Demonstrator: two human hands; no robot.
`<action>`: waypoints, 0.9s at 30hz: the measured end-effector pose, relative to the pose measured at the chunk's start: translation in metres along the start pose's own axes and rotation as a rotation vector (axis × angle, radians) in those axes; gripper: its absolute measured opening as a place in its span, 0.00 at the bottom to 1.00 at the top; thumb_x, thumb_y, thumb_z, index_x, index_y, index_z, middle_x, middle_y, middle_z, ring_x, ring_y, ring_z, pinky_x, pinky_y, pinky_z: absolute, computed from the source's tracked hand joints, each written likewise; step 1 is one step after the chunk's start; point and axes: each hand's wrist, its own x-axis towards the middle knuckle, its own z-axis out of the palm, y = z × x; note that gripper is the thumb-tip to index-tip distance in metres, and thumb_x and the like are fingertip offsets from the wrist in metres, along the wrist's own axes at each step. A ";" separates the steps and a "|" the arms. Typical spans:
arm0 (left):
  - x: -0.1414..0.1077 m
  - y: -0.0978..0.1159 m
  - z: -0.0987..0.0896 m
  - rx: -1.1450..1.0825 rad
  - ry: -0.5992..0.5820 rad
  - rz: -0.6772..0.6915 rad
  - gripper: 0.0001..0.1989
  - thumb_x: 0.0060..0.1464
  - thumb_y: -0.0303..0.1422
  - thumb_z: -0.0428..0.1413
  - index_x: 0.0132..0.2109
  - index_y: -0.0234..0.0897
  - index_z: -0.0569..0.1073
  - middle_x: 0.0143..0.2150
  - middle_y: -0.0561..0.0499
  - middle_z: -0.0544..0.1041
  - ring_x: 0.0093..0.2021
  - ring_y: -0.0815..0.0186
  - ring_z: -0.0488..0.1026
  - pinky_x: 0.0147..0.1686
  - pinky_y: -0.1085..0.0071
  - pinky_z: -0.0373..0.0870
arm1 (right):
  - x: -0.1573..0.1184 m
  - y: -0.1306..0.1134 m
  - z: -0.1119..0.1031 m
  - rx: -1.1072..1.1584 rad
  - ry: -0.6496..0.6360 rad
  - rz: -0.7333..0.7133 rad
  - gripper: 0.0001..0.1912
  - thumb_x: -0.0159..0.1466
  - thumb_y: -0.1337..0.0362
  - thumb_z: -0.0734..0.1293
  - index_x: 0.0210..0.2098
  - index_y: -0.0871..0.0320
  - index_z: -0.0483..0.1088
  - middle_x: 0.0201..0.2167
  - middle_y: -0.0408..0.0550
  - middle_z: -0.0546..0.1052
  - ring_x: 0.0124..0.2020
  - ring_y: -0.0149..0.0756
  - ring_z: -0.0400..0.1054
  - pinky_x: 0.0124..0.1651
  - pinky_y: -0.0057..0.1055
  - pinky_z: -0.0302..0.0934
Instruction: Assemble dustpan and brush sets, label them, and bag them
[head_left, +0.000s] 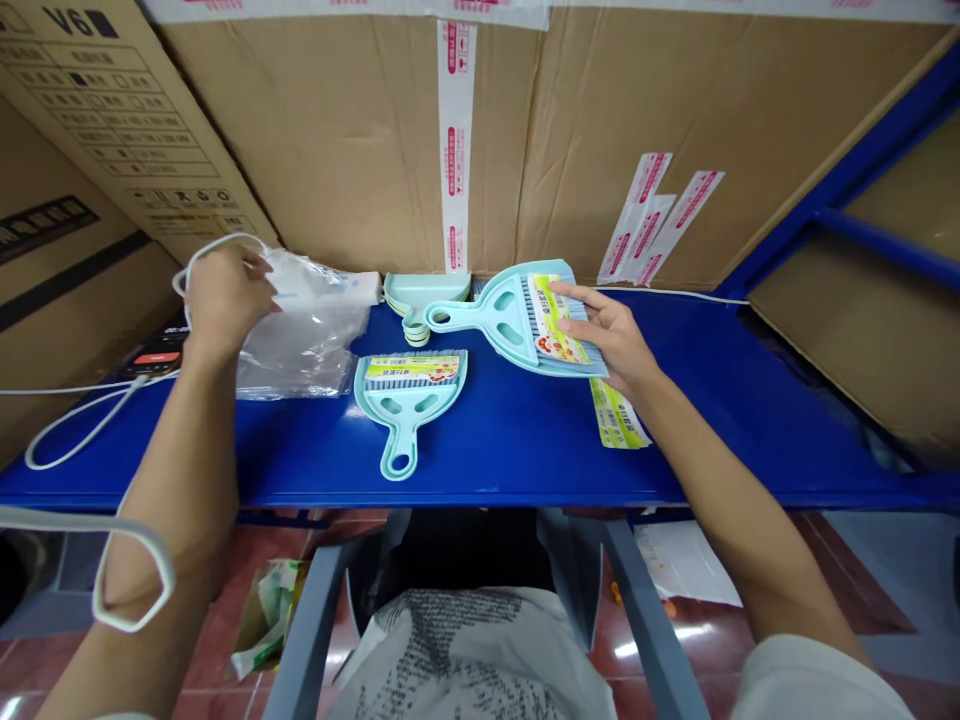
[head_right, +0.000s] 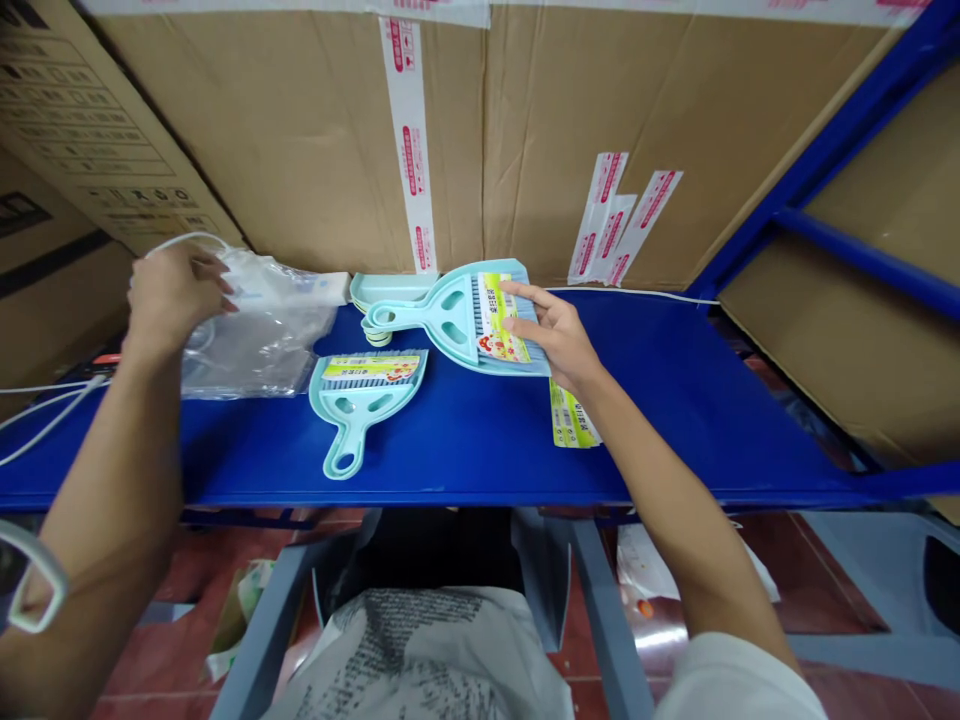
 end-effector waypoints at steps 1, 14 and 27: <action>-0.006 0.008 -0.004 -0.040 0.110 0.007 0.13 0.58 0.24 0.56 0.49 0.34 0.77 0.32 0.54 0.79 0.36 0.67 0.74 0.38 0.75 0.68 | 0.000 0.000 0.000 -0.005 0.003 -0.002 0.35 0.51 0.55 0.86 0.57 0.49 0.81 0.56 0.50 0.84 0.56 0.52 0.80 0.57 0.49 0.79; -0.075 0.081 0.022 -0.552 -0.664 0.955 0.07 0.66 0.36 0.64 0.43 0.39 0.86 0.41 0.46 0.86 0.39 0.65 0.81 0.42 0.70 0.75 | 0.005 -0.010 -0.019 -0.017 0.017 -0.095 0.35 0.53 0.57 0.86 0.59 0.50 0.80 0.55 0.50 0.84 0.54 0.48 0.80 0.54 0.44 0.80; -0.110 0.106 0.034 -0.744 -0.703 1.152 0.07 0.61 0.33 0.71 0.46 0.48 0.89 0.36 0.47 0.87 0.36 0.62 0.77 0.38 0.67 0.74 | -0.006 -0.022 -0.011 -0.109 -0.443 0.180 0.32 0.55 0.61 0.86 0.58 0.55 0.83 0.53 0.53 0.86 0.46 0.40 0.82 0.45 0.30 0.79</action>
